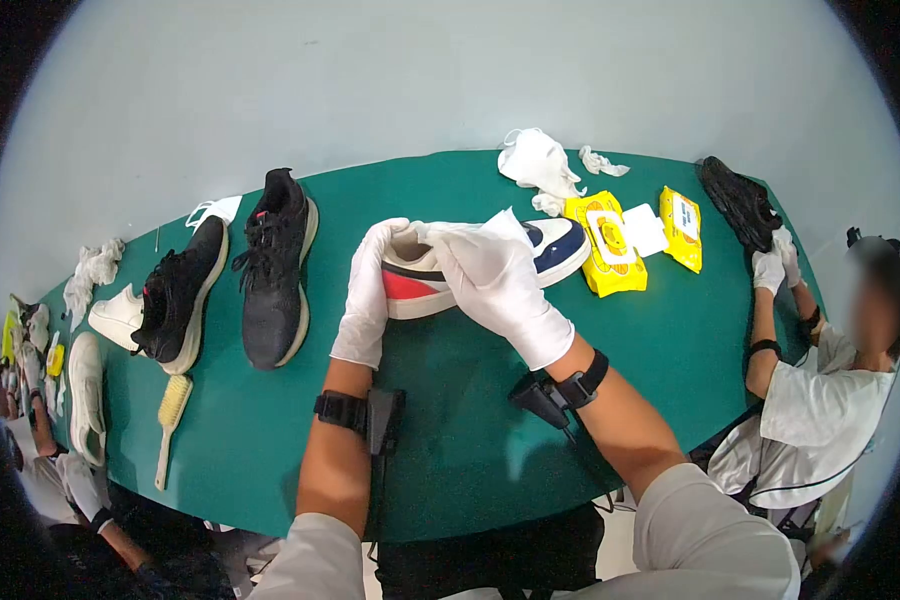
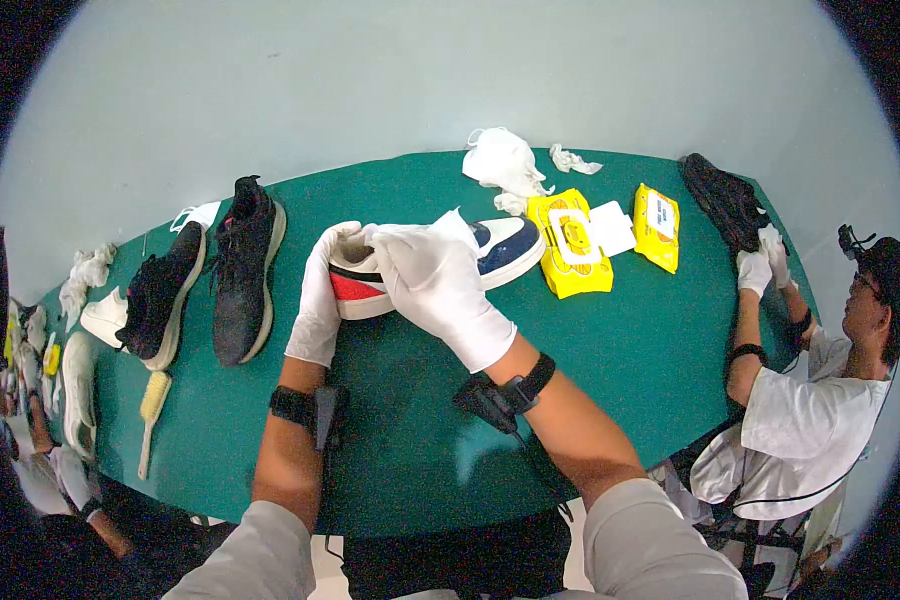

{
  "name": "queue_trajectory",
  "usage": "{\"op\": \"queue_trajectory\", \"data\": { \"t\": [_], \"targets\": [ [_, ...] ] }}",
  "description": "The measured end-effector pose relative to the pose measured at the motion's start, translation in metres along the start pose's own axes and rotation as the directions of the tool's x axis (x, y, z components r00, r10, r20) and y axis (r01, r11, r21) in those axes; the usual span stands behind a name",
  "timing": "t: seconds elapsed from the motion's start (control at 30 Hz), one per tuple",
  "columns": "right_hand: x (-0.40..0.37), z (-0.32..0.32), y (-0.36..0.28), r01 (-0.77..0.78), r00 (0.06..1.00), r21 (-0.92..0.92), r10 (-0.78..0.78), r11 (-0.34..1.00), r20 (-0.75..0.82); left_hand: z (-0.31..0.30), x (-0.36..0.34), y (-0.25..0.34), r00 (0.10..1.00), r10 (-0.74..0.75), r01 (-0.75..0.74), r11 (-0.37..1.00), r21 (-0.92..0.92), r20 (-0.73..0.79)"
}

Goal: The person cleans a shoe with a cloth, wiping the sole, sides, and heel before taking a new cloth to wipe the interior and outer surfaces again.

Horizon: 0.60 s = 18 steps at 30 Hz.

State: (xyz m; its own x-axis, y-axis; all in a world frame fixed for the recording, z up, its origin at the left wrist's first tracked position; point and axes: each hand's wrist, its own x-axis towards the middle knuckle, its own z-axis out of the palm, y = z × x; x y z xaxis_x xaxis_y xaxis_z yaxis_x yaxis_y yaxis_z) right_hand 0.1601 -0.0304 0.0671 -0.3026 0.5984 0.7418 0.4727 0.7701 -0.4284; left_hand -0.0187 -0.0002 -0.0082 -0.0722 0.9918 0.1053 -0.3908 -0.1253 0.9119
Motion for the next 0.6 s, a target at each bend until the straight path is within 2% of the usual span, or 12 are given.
{"op": "queue_trajectory", "data": {
  "t": [0.03, 0.13, 0.23, 0.43, 0.53, 0.6],
  "targets": [
    [0.001, -0.002, -0.001, -0.029, 0.999, 0.027, 0.028, 0.999, 0.021, 0.001, 0.000, 0.001, 1.000, 0.004, -0.004, 1.000, -0.015, 0.010],
    [0.004, -0.003, -0.002, 0.039, 0.999, 0.001, -0.039, 0.999, 0.024, -0.001, -0.003, 0.004, 0.996, -0.082, 0.084, 0.990, -0.110, 0.021],
    [0.003, 0.000, -0.003, 0.066, 0.997, -0.129, -0.062, 0.989, 0.033, 0.000, -0.005, 0.006, 0.994, -0.102, 0.105, 0.982, -0.155, 0.030],
    [0.005, -0.002, -0.003, 0.183, 0.983, -0.298, -0.175, 0.937, 0.052, 0.001, -0.007, 0.010, 0.996, -0.079, 0.083, 0.989, -0.125, 0.039],
    [0.006, -0.002, 0.004, 0.166, 0.985, -0.282, -0.149, 0.945, 0.081, 0.006, -0.011, 0.019, 0.995, -0.100, 0.100, 0.994, -0.040, 0.013],
    [0.002, 0.003, 0.009, 0.175, 0.985, -0.263, -0.168, 0.949, 0.047, 0.005, -0.011, 0.019, 0.992, -0.126, 0.127, 0.991, -0.039, 0.019]
  ]
}}
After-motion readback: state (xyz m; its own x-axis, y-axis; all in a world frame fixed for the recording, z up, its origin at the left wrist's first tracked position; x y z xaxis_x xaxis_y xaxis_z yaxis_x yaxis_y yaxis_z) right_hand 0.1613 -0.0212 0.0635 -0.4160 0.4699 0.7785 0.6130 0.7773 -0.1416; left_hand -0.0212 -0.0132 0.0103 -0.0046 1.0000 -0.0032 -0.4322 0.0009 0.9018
